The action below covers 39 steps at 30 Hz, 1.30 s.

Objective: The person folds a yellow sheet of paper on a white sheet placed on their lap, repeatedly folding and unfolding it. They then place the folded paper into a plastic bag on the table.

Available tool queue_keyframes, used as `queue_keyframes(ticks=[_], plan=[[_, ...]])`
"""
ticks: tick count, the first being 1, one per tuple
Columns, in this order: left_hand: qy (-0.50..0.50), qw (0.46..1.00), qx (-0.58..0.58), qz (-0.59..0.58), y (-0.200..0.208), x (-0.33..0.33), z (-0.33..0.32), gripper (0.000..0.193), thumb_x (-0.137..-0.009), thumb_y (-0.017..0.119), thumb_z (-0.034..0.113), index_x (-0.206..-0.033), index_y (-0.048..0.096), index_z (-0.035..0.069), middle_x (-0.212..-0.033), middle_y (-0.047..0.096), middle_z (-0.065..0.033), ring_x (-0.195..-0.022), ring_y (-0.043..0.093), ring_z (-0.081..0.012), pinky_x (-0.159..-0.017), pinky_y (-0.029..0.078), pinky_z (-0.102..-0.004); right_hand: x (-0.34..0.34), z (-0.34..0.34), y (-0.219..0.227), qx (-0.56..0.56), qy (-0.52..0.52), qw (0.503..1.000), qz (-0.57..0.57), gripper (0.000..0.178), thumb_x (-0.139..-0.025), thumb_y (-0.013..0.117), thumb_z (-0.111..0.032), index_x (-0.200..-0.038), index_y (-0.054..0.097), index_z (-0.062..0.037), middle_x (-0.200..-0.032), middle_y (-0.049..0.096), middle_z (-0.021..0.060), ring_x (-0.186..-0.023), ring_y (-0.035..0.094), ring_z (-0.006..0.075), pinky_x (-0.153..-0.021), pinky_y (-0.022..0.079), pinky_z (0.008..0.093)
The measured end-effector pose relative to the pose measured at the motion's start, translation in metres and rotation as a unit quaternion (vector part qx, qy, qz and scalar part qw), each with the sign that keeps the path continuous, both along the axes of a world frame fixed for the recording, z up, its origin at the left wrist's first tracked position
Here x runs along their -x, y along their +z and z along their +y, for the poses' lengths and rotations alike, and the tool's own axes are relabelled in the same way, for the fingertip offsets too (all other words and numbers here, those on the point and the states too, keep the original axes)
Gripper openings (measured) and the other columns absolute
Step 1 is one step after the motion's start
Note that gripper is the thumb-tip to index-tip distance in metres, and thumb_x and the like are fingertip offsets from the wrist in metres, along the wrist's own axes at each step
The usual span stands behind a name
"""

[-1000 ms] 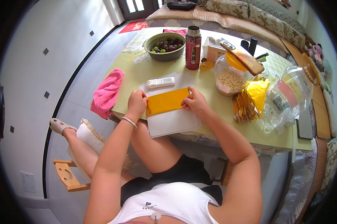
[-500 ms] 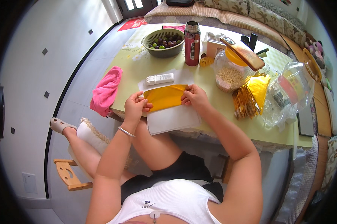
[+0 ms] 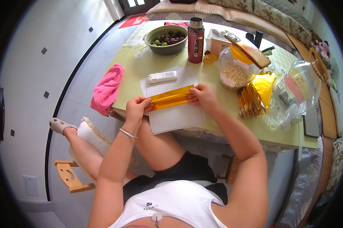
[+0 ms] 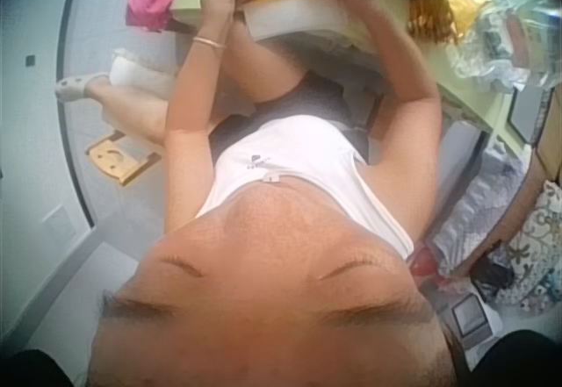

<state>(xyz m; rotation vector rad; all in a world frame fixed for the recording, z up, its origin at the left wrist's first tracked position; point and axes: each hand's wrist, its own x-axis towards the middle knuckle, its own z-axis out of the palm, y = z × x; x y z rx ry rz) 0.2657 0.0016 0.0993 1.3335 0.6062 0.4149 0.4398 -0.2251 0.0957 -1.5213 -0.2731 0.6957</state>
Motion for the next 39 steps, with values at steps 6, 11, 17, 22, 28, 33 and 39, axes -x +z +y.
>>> queue_keyframes(ticks=[6,11,17,22,28,33,39], plan=[[-0.025,0.984,-0.170,0.036,-0.001,0.008,-0.003,0.012,-0.091,0.072,0.006,-0.084,0.065,-0.001,-0.076,0.069,-0.0060,-0.065,0.066,-0.0105,-0.059,0.053,-0.0217,0.005,-0.010,0.014,0.098,0.040,0.992,-0.066,0.020,-0.095,0.066,-0.017,-0.094,0.063,0.0018,-0.074,0.070,0.0107,-0.056,0.068,0.0163,-0.048,0.054,0.0271],[-0.036,0.956,-0.284,0.063,0.005,0.008,-0.011,0.012,-0.089,0.072,0.006,-0.082,0.066,-0.002,-0.070,0.068,-0.0049,-0.061,0.062,-0.0083,-0.057,0.049,-0.0229,0.004,-0.010,0.016,0.149,0.048,0.979,-0.131,0.017,-0.092,0.066,-0.015,-0.089,0.064,0.0019,-0.070,0.068,0.0083,-0.055,0.065,0.0137,-0.048,0.052,0.0275],[-0.022,0.897,-0.438,0.062,-0.005,0.009,-0.007,0.018,-0.083,0.076,0.011,-0.077,0.065,-0.002,-0.067,0.067,-0.0099,-0.058,0.062,-0.0152,-0.058,0.050,-0.0304,0.007,-0.006,0.017,0.174,0.048,0.965,-0.191,0.015,-0.088,0.066,-0.012,-0.086,0.066,0.0036,-0.065,0.065,0.0072,-0.052,0.061,0.0128,-0.048,0.051,0.0288],[-0.023,0.890,-0.448,0.084,0.001,0.012,-0.009,0.022,-0.079,0.078,0.014,-0.075,0.064,-0.001,-0.068,0.065,-0.0151,-0.062,0.062,-0.0270,-0.062,0.051,-0.0375,0.008,-0.008,0.017,0.193,0.052,0.955,-0.217,0.016,-0.087,0.067,-0.012,-0.084,0.067,0.0041,-0.064,0.064,0.0071,-0.052,0.061,0.0125,-0.049,0.050,0.0291],[-0.032,0.893,-0.442,0.080,0.003,0.014,-0.009,0.024,-0.079,0.080,0.016,-0.074,0.065,-0.001,-0.065,0.065,-0.0124,-0.058,0.060,-0.0211,-0.059,0.049,-0.0351,0.007,-0.012,0.020,0.201,0.061,0.955,-0.208,0.016,-0.087,0.068,-0.012,-0.085,0.068,0.0035,-0.063,0.064,0.0067,-0.051,0.059,0.0118,-0.049,0.049,0.0286],[-0.039,0.880,-0.468,0.072,0.001,0.014,-0.007,0.025,-0.078,0.081,0.016,-0.073,0.063,-0.001,-0.064,0.063,-0.0126,-0.057,0.058,-0.0222,-0.058,0.048,-0.0358,0.007,-0.014,0.018,0.212,0.075,0.950,-0.217,0.017,-0.085,0.069,-0.014,-0.086,0.069,0.0029,-0.066,0.066,0.0091,-0.054,0.061,0.0147,-0.054,0.051,0.0313],[-0.050,0.853,-0.513,0.081,0.005,0.013,-0.010,0.026,-0.078,0.080,0.016,-0.072,0.061,0.000,-0.069,0.062,-0.0144,-0.064,0.059,-0.0278,-0.062,0.049,-0.0389,0.009,-0.016,0.014,0.240,0.064,0.887,-0.389,0.019,-0.083,0.072,-0.015,-0.087,0.069,0.0031,-0.070,0.067,0.0107,-0.061,0.062,0.0158,-0.059,0.051,0.0323]])
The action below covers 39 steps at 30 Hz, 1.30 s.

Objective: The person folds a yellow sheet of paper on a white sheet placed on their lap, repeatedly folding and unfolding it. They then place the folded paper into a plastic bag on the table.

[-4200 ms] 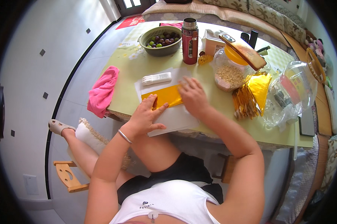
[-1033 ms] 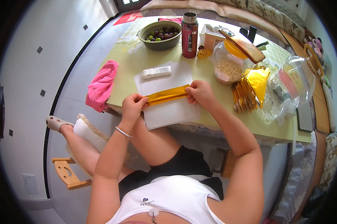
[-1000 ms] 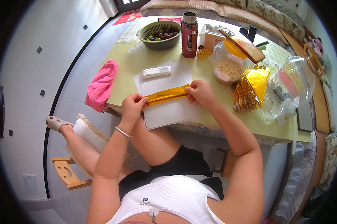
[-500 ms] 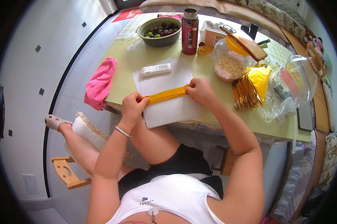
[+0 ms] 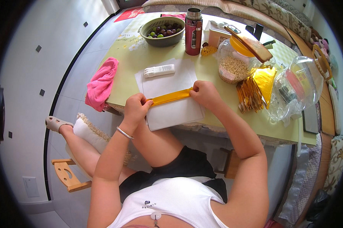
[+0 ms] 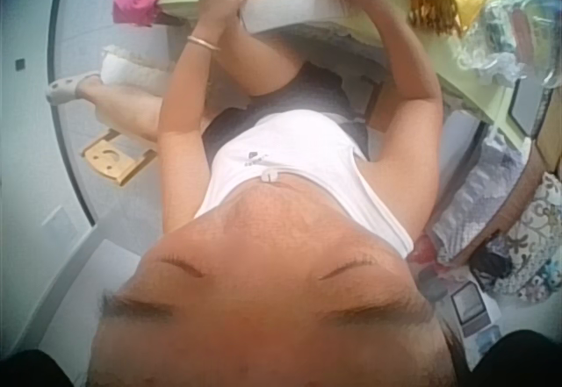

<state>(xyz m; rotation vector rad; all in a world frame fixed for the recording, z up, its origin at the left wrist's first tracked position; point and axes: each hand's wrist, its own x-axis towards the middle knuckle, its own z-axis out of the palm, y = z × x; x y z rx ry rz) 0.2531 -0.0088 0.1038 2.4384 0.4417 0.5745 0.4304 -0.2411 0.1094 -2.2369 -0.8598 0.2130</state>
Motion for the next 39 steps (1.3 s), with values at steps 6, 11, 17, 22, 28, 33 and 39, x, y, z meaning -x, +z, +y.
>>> queue_keyframes(ticks=[6,11,17,22,28,33,39], plan=[[-0.014,0.990,-0.113,0.083,0.004,-0.002,-0.005,0.019,-0.080,0.075,0.013,-0.095,0.068,0.003,-0.094,0.067,-0.0145,-0.078,0.062,-0.0282,-0.071,0.050,-0.0392,0.007,0.003,0.007,0.012,-0.004,1.000,-0.018,0.019,-0.080,0.071,-0.017,-0.084,0.069,0.0013,-0.079,0.069,0.0198,-0.074,0.067,0.0345,-0.071,0.054,0.0429],[-0.162,0.916,-0.366,-0.020,0.005,-0.011,-0.007,0.042,-0.089,0.061,0.013,-0.127,0.066,0.028,-0.147,0.047,-0.0104,-0.124,0.054,-0.0286,-0.103,0.039,-0.0496,0.028,0.012,0.021,0.142,0.000,0.973,-0.182,0.028,-0.083,0.068,-0.014,-0.108,0.066,-0.0014,-0.108,0.069,0.0166,-0.103,0.065,0.0322,-0.089,0.051,0.0423],[-0.200,0.896,-0.395,0.041,0.001,-0.015,-0.005,0.040,-0.093,0.056,0.017,-0.126,0.068,0.036,-0.157,0.041,-0.0099,-0.140,0.045,-0.0292,-0.116,0.026,-0.0570,0.063,0.026,-0.016,0.112,0.201,0.935,-0.269,0.073,-0.093,0.062,-0.039,-0.150,0.038,0.0012,-0.158,0.035,0.0182,-0.150,0.026,0.0313,-0.124,0.018,0.0440],[-0.167,0.912,-0.373,0.047,0.007,-0.003,0.005,0.035,-0.089,0.061,0.020,-0.121,0.071,0.029,-0.150,0.049,-0.0158,-0.138,0.047,-0.0314,-0.118,0.023,-0.0584,0.067,0.017,-0.020,0.151,0.225,0.933,-0.239,0.094,-0.093,0.053,-0.063,-0.156,0.023,0.0002,-0.164,0.023,0.0175,-0.154,0.015,0.0311,-0.125,0.013,0.0455],[-0.281,0.921,-0.271,-0.007,0.019,-0.001,-0.032,0.078,-0.088,0.065,0.052,-0.143,0.050,-0.001,-0.152,0.043,-0.0239,-0.145,0.035,-0.0400,-0.121,0.020,-0.0530,0.066,0.016,-0.017,0.188,0.227,0.923,-0.247,0.096,-0.091,0.056,-0.064,-0.157,0.024,-0.0008,-0.164,0.021,0.0180,-0.154,0.014,0.0302,-0.125,0.013,0.0444],[-0.173,0.953,-0.226,0.104,-0.011,0.012,-0.054,0.110,-0.083,0.061,0.069,-0.149,0.029,-0.013,-0.156,0.030,-0.0312,-0.149,0.024,-0.0427,-0.122,0.018,-0.0515,0.065,0.017,-0.015,0.154,0.239,0.932,-0.226,0.096,-0.091,0.057,-0.063,-0.156,0.026,0.0007,-0.164,0.022,0.0194,-0.154,0.016,0.0304,-0.125,0.013,0.0435],[-0.112,0.960,-0.237,0.098,-0.020,0.035,-0.042,0.109,-0.084,0.060,0.069,-0.147,0.031,-0.015,-0.155,0.028,-0.0346,-0.149,0.023,-0.0433,-0.121,0.020,-0.0518,0.045,-0.014,-0.012,0.182,0.171,0.944,-0.217,0.092,-0.094,0.053,-0.061,-0.155,0.026,0.0022,-0.163,0.023,0.0190,-0.153,0.017,0.0298,-0.125,0.015,0.0432]])
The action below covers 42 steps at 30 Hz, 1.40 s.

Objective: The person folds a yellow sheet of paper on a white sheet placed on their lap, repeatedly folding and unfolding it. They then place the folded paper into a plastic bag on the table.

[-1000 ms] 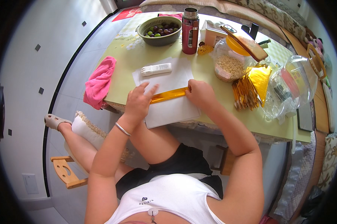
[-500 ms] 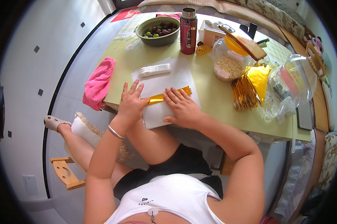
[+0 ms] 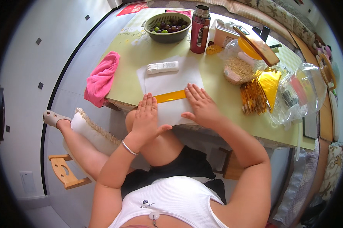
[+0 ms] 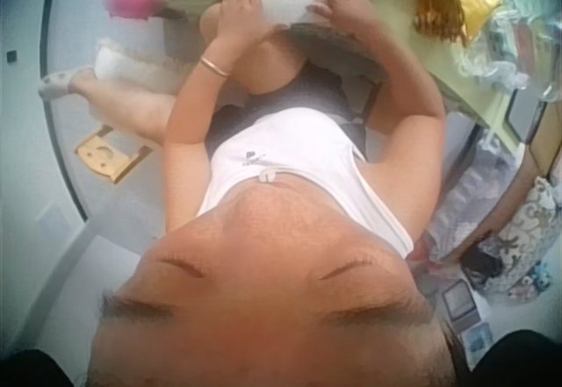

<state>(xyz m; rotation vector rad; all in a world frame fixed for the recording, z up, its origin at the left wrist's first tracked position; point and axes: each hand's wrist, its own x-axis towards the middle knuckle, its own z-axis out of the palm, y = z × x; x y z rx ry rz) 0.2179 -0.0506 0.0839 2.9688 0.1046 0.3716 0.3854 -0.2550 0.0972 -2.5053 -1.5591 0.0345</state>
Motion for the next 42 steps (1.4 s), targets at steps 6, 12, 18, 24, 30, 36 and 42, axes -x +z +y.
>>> queue_keyframes(ticks=[6,12,18,24,30,36,42], plan=[[0.014,0.996,-0.077,-0.046,0.006,-0.004,0.013,0.064,-0.087,0.066,0.040,-0.128,0.056,-0.009,-0.140,0.052,-0.0244,-0.135,0.046,-0.0362,-0.115,0.032,-0.0531,-0.007,-0.011,0.003,0.000,-0.015,1.000,0.010,0.086,-0.098,0.045,-0.060,-0.154,0.028,0.0029,-0.163,0.025,0.0193,-0.153,0.017,0.0293,-0.124,0.016,0.0436],[-0.025,0.993,-0.106,-0.037,0.033,-0.031,0.026,0.018,-0.077,0.067,0.011,-0.093,0.065,0.003,-0.101,0.065,-0.0122,-0.103,0.062,-0.0284,-0.110,0.039,-0.0530,-0.005,-0.003,0.012,0.006,-0.036,0.998,-0.047,0.074,-0.098,0.052,-0.051,-0.147,0.041,0.0044,-0.156,0.038,0.0197,-0.149,0.030,0.0310,-0.124,0.017,0.0460],[-0.085,0.983,-0.141,-0.082,0.027,-0.045,0.043,0.004,-0.074,0.066,0.010,-0.077,0.066,0.007,-0.078,0.065,-0.0101,-0.080,0.066,-0.0283,-0.098,0.049,-0.0518,-0.005,0.023,0.007,-0.076,0.025,0.996,-0.049,0.058,-0.092,0.063,-0.028,-0.139,0.051,0.0040,-0.148,0.048,0.0199,-0.143,0.041,0.0299,-0.122,0.024,0.0485],[-0.072,0.995,0.048,-0.052,0.042,-0.052,0.064,0.010,-0.074,0.066,0.015,-0.071,0.069,0.006,-0.071,0.066,-0.0117,-0.071,0.066,-0.0306,-0.085,0.053,-0.0464,-0.008,0.043,0.011,-0.146,0.070,0.982,-0.095,0.025,-0.085,0.063,-0.013,-0.106,0.064,0.0001,-0.109,0.069,0.0134,-0.108,0.066,0.0292,-0.107,0.044,0.0492],[-0.087,0.994,-0.053,0.036,0.064,-0.050,0.038,0.016,-0.075,0.068,0.026,-0.073,0.071,0.010,-0.072,0.068,-0.0122,-0.072,0.068,-0.0294,-0.081,0.051,-0.0471,-0.009,0.053,0.018,-0.093,0.073,0.993,-0.025,0.023,-0.083,0.064,-0.017,-0.099,0.066,-0.0011,-0.108,0.070,0.0131,-0.105,0.067,0.0297,-0.102,0.047,0.0480],[-0.065,0.978,-0.193,0.051,0.035,-0.038,0.019,0.038,-0.079,0.065,0.023,-0.108,0.070,-0.001,-0.100,0.070,-0.0179,-0.099,0.067,-0.0314,-0.097,0.046,-0.0478,0.003,0.040,0.000,-0.071,0.134,0.987,-0.053,0.068,-0.093,0.063,-0.044,-0.142,0.050,0.0006,-0.153,0.045,0.0164,-0.143,0.040,0.0294,-0.118,0.031,0.0473],[-0.037,0.987,-0.146,-0.061,0.008,-0.007,0.030,0.048,-0.083,0.063,0.020,-0.123,0.063,-0.007,-0.127,0.063,-0.0250,-0.120,0.060,-0.0359,-0.107,0.042,-0.0509,-0.004,0.009,-0.008,-0.033,0.061,0.997,-0.022,0.076,-0.099,0.050,-0.053,-0.152,0.036,-0.0006,-0.162,0.030,0.0137,-0.152,0.024,0.0271,-0.124,0.018,0.0412]])
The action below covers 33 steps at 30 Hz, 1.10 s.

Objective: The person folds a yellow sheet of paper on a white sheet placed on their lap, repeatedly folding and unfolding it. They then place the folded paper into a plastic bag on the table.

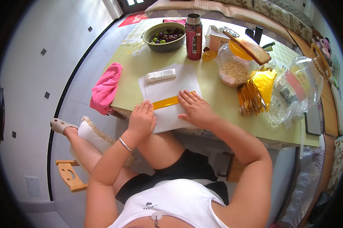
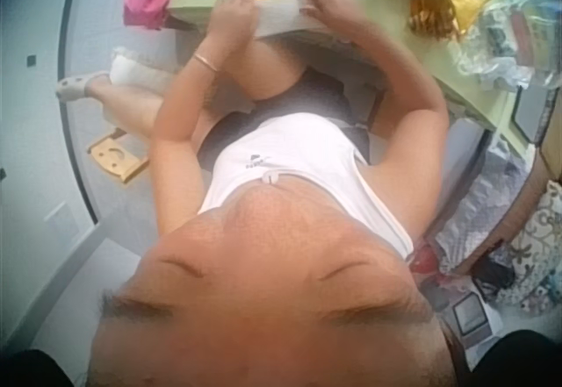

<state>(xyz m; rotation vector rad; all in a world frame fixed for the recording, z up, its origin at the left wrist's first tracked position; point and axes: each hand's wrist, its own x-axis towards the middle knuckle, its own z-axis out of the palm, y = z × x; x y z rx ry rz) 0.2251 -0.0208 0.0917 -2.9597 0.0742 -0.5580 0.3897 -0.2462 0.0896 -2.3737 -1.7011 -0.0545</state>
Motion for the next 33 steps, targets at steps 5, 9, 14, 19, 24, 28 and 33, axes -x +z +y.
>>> queue_keyframes(ticks=[5,9,14,19,24,28,33], plan=[[-0.012,0.998,0.058,-0.013,0.015,-0.001,0.007,0.036,-0.078,0.065,0.013,-0.110,0.067,-0.003,-0.116,0.066,-0.0198,-0.113,0.062,-0.0348,-0.106,0.043,-0.0503,-0.004,-0.006,0.007,0.008,-0.001,1.000,0.024,0.073,-0.101,0.049,-0.049,-0.152,0.035,0.0016,-0.161,0.030,0.0173,-0.151,0.023,0.0313,-0.124,0.019,0.0427],[-0.006,0.997,0.073,0.021,0.027,-0.011,0.006,0.021,-0.072,0.067,0.009,-0.091,0.065,0.001,-0.098,0.063,-0.0160,-0.098,0.062,-0.0342,-0.098,0.047,-0.0497,-0.001,-0.002,0.010,-0.005,-0.011,1.000,0.003,0.069,-0.100,0.051,-0.046,-0.146,0.043,0.0039,-0.156,0.039,0.0189,-0.147,0.032,0.0323,-0.121,0.025,0.0429],[-0.002,0.994,0.111,0.015,0.027,-0.015,0.009,0.013,-0.069,0.067,0.007,-0.081,0.065,0.002,-0.093,0.062,-0.0140,-0.091,0.060,-0.0332,-0.089,0.049,-0.0464,0.003,0.008,0.021,-0.024,-0.016,0.999,-0.013,0.061,-0.094,0.061,-0.037,-0.136,0.051,0.0065,-0.143,0.053,0.0200,-0.138,0.045,0.0334,-0.117,0.033,0.0438],[-0.022,0.991,0.134,-0.007,0.025,-0.017,0.017,0.010,-0.068,0.067,0.007,-0.078,0.066,0.004,-0.086,0.063,-0.0120,-0.087,0.062,-0.0322,-0.091,0.049,-0.0460,-0.003,0.019,0.022,-0.011,-0.018,0.999,-0.034,0.051,-0.087,0.067,-0.029,-0.124,0.057,0.0049,-0.132,0.060,0.0170,-0.127,0.055,0.0314,-0.114,0.038,0.0450],[-0.020,0.999,0.042,-0.008,0.028,-0.018,0.013,0.009,-0.070,0.067,0.007,-0.079,0.068,0.005,-0.083,0.064,-0.0106,-0.087,0.064,-0.0303,-0.102,0.046,-0.0510,-0.001,0.024,0.031,0.014,-0.031,0.999,-0.018,0.044,-0.085,0.067,-0.027,-0.118,0.061,0.0025,-0.127,0.063,0.0155,-0.125,0.056,0.0303,-0.113,0.039,0.0464],[-0.017,1.000,0.001,-0.006,0.018,-0.024,0.016,0.006,-0.073,0.066,0.008,-0.078,0.068,0.006,-0.082,0.065,-0.0099,-0.086,0.065,-0.0297,-0.104,0.045,-0.0529,-0.001,0.024,0.030,0.005,-0.033,0.999,-0.015,0.041,-0.084,0.068,-0.027,-0.113,0.063,0.0015,-0.124,0.064,0.0148,-0.123,0.058,0.0299,-0.111,0.041,0.0455],[0.022,0.982,0.189,0.004,0.026,-0.029,0.030,0.006,-0.074,0.066,0.011,-0.076,0.070,0.008,-0.080,0.066,-0.0101,-0.082,0.065,-0.0300,-0.098,0.047,-0.0514,-0.006,0.027,0.030,-0.074,-0.029,0.997,-0.021,0.021,-0.083,0.066,-0.021,-0.094,0.066,-0.0031,-0.101,0.068,0.0108,-0.099,0.065,0.0289,-0.088,0.052,0.0407]])
